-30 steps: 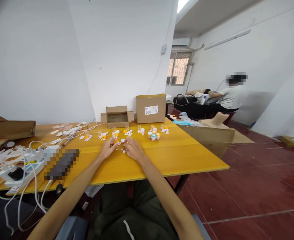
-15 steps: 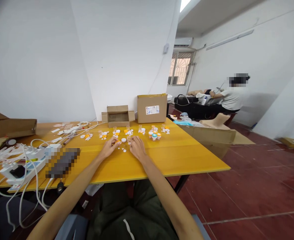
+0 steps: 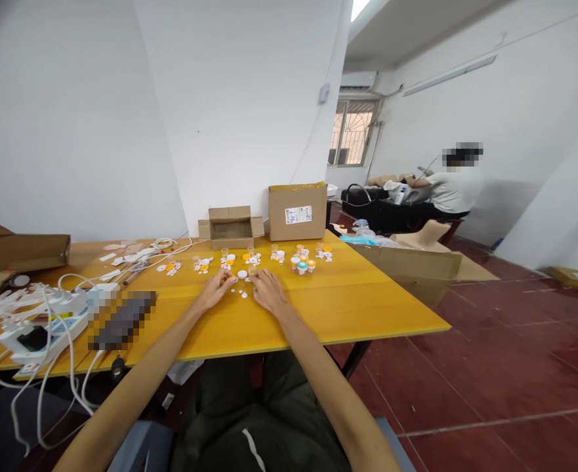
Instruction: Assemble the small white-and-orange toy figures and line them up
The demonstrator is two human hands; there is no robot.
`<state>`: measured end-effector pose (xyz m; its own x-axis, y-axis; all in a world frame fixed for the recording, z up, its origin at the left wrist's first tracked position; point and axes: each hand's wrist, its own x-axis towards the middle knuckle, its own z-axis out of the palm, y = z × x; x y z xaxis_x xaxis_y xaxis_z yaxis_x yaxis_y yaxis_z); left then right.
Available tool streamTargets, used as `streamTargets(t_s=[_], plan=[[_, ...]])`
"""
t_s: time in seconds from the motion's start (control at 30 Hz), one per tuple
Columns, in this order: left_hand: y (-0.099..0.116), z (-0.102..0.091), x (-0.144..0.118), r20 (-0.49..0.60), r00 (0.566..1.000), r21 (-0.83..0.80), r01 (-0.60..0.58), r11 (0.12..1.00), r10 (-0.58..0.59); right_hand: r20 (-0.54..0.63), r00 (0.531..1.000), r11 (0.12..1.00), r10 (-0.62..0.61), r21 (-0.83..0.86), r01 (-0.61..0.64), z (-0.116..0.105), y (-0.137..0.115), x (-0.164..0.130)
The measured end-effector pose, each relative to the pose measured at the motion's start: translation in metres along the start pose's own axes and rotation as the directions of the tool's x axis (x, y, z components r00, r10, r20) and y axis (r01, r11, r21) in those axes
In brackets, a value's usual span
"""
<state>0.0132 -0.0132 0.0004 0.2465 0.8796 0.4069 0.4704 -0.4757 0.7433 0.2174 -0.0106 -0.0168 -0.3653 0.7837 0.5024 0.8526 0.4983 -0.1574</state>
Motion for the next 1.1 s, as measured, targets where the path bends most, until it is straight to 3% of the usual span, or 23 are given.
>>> streamTargets(t_s=[0.27, 0.4, 0.53, 0.87, 1.1], plan=[[0.007, 0.000, -0.001, 0.055, 0.998, -0.011, 0.010, 1.000, -0.009, 0.007, 0.975, 0.975, 0.220, 0.021, -0.220, -0.001, 0.006, 0.001], [0.010, 0.000, -0.001, 0.062, 0.998, -0.014, 0.008, 1.000, -0.008, -0.033, 0.983, 0.982, 0.182, 0.047, -0.180, 0.002, 0.010, 0.001], [0.009, 0.000, -0.001, 0.062, 0.998, -0.012, 0.017, 1.000, -0.017, -0.080, 0.969, 0.972, 0.236, 0.029, -0.234, 0.007, 0.016, 0.002], [0.008, -0.001, 0.001, -0.019, 1.000, -0.003, 0.013, 1.000, -0.013, -0.027, 0.982, 0.980, 0.189, 0.072, -0.187, 0.007, 0.013, 0.003], [0.005, 0.000, 0.000, 0.058, 0.998, -0.022, 0.027, 0.999, -0.025, -0.026, 0.991, 0.981, 0.132, 0.145, -0.127, 0.001, 0.004, 0.004]])
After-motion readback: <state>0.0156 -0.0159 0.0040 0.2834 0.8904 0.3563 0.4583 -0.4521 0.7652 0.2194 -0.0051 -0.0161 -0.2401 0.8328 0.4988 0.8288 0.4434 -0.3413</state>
